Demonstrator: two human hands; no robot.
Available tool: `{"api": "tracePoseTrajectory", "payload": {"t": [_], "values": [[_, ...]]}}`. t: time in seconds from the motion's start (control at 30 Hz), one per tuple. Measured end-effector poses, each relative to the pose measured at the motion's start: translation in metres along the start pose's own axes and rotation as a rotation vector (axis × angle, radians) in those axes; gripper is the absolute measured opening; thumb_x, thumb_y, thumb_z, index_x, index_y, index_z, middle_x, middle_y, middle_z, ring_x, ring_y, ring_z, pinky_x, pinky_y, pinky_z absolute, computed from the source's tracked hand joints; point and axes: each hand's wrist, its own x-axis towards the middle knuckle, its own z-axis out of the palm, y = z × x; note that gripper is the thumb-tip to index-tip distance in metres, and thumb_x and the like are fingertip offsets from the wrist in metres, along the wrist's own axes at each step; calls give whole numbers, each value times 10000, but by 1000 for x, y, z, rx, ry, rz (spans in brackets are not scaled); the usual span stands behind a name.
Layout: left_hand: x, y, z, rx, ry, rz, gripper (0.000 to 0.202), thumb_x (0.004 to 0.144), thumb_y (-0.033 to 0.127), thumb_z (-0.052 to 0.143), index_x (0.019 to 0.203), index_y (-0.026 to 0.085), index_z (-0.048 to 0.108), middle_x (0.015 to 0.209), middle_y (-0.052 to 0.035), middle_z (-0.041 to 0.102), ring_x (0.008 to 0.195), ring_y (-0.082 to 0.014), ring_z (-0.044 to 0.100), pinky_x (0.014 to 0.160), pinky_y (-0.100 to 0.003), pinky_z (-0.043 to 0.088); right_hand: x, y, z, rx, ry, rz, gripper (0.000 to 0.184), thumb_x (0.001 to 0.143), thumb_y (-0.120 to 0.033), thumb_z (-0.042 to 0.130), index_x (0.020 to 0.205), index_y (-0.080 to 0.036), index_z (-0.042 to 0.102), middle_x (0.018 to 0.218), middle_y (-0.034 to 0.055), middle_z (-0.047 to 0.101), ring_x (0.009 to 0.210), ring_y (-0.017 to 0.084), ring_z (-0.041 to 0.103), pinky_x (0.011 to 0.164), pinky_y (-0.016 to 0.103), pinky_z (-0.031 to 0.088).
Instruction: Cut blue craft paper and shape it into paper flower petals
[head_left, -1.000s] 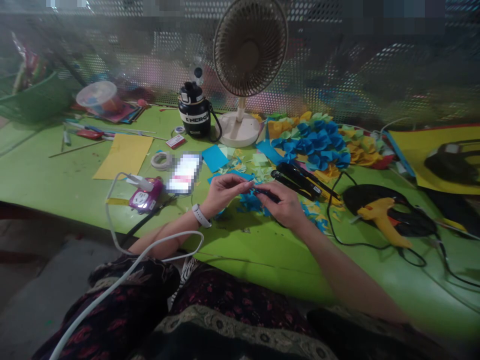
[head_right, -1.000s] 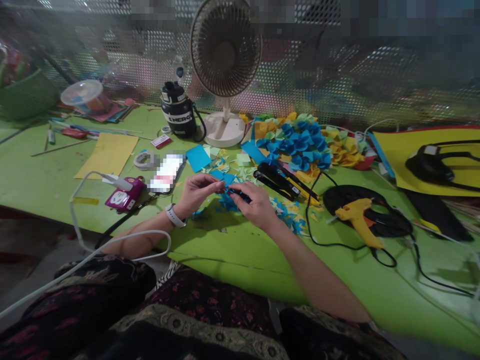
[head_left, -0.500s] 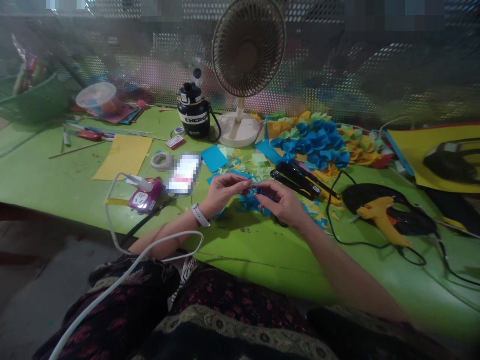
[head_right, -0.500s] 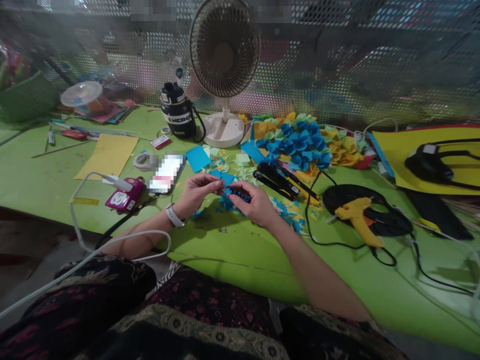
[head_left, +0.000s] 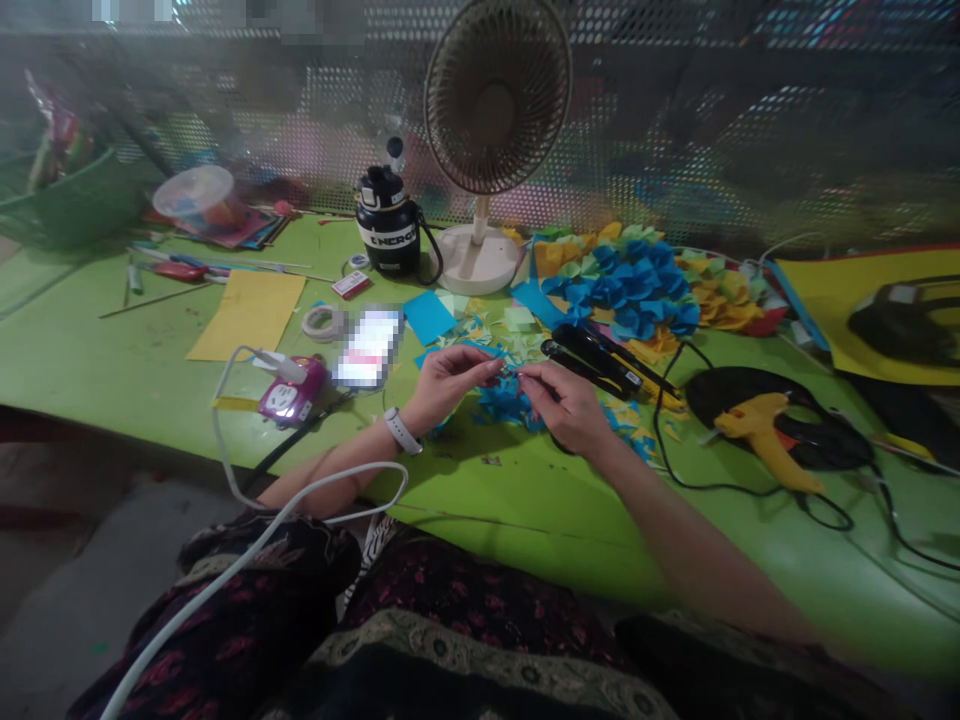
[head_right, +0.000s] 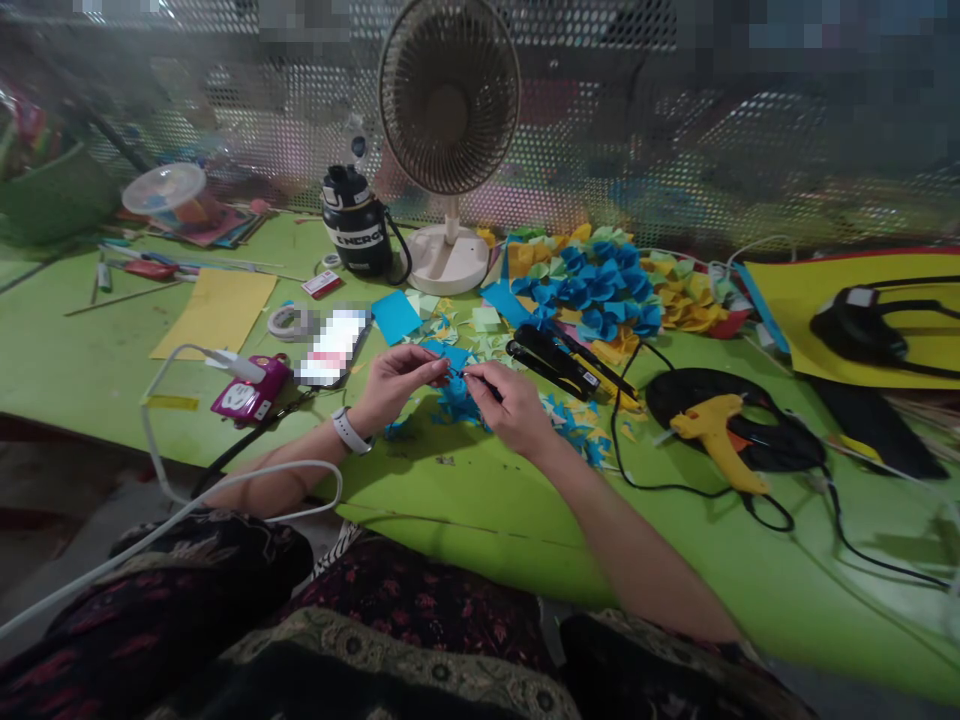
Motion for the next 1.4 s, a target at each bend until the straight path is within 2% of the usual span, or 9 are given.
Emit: {"api": "tracePoseTrajectory", "payload": {"t": [0.2, 0.3, 0.4, 0.47, 0.53, 0.6, 0.73, 0.9, 1.4], "values": [[0, -2, -1, -33, -54, -56, 408, 645, 501, 878, 818, 155, 746, 713, -30, 743, 615, -125, 688, 642, -267, 584, 1, -4, -5, 190, -126, 212, 250, 955, -441, 517, 879, -231, 628, 692, -4, 661, 461, 128, 522, 472, 289, 438], [0, -4, -2, -34, -68, -64, 412, 650, 498, 875, 841, 158, 743, 734, -31, 750, 620, -127, 693, 635, -267, 589, 2, -5, -5, 301, -179, 282, 273, 941, -474, 525, 852, -226, 598, 648, -19, 648, 377, 105, 466, 407, 275, 404], [1, -5, -2, -30, -69, -47, 418, 656, 512, 869, 823, 153, 736, 708, -30, 740, 623, -132, 696, 634, -273, 590, 2, -4, -3, 301, -139, 275, 267, 913, -472, 578, 950, -214, 631, 709, -2, 680, 434, 121, 539, 447, 283, 463], [1, -4, -1, -32, -62, -36, 412, 659, 512, 868, 804, 150, 736, 676, -24, 728, 610, -128, 688, 628, -269, 585, 1, -4, -2, 237, -55, 214, 282, 871, -441, 654, 1034, -211, 652, 838, 31, 722, 600, 160, 645, 552, 304, 531], [0, -3, -1, -36, -49, -30, 396, 662, 498, 872, 788, 147, 739, 656, -20, 723, 595, -119, 679, 621, -256, 577, 0, -2, -1, 144, 29, 131, 262, 853, -401, 693, 1035, -214, 672, 949, 56, 739, 786, 199, 693, 681, 333, 562], [0, -2, -1, -34, -40, -24, 382, 664, 483, 876, 783, 145, 743, 654, -21, 728, 595, -112, 679, 619, -241, 573, 0, -1, 0, 71, 61, 79, 210, 879, -386, 673, 1002, -216, 690, 958, 60, 742, 841, 212, 695, 745, 356, 558], [1, -1, -1, -26, -52, -35, 388, 661, 478, 878, 815, 145, 751, 711, -39, 752, 637, -127, 705, 631, -246, 590, -1, 2, -1, 49, 35, 98, 242, 931, -432, 608, 1002, -220, 698, 840, 40, 727, 677, 187, 672, 676, 353, 542], [2, -2, -2, -35, -55, -67, 428, 623, 496, 892, 815, 146, 739, 741, -37, 755, 609, -125, 698, 592, -245, 594, 1, 0, -2, 168, -35, 183, 318, 938, -535, 564, 940, -231, 657, 739, 16, 704, 516, 161, 615, 549, 328, 517], [11, 10, -12, -141, 44, -67, 438, 620, 488, 896, 838, 162, 702, 783, -30, 755, 636, -110, 701, 612, -235, 581, 12, -2, -10, 358, -206, 364, 419, 895, -641, 557, 826, -228, 576, 588, -18, 625, 397, 130, 523, 410, 276, 406]]}}
